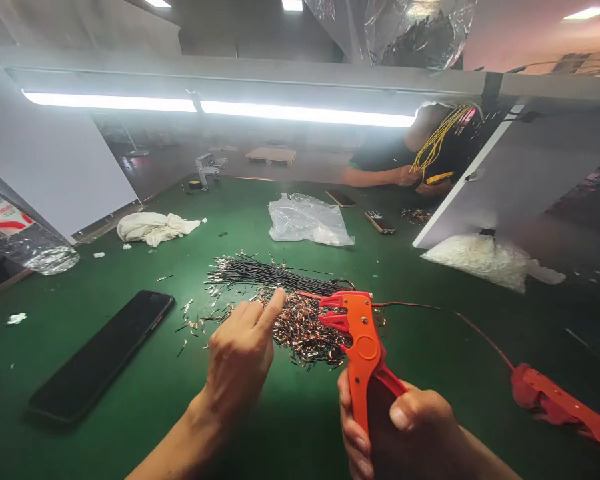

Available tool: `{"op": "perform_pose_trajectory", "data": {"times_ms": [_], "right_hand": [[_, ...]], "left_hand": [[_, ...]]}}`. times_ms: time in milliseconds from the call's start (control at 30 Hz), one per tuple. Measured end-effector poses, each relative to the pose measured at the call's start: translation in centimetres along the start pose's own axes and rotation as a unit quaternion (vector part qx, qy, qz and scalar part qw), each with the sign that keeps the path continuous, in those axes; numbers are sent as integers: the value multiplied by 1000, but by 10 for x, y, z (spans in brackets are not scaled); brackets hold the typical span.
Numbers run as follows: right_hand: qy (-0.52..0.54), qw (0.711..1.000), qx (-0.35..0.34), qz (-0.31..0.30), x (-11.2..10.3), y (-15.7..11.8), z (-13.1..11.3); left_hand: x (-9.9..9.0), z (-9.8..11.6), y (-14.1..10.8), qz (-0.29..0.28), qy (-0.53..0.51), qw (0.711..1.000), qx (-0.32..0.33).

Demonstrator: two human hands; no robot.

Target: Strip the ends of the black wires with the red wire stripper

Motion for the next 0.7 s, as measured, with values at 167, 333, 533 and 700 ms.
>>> {"op": "perform_pose_trajectory", "data": {"times_ms": [167, 333, 533, 700], "right_hand": [[8, 1000, -9, -4, 1, 0, 2], [-3, 1000, -3, 10, 0, 4, 4], [22, 1000, 21, 2, 9, 5, 5], [53, 997, 49, -3, 13, 6, 0]], "left_hand": [[-1, 5, -5, 0, -24, 1000, 11], [-4, 11, -8, 15, -43, 999, 22], [-5, 23, -16, 9, -152, 988, 37], [-10, 41, -27, 0, -246, 965, 86]]}}
Point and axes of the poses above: each hand's wrist, its own y-axis towards the middle knuckle, its own x-axis out of the palm, z = x × y, the point moved 7 cm from there along y, towards the middle knuckle, and after that the axes turned 8 degrees about -x, right-handed, at the moved point
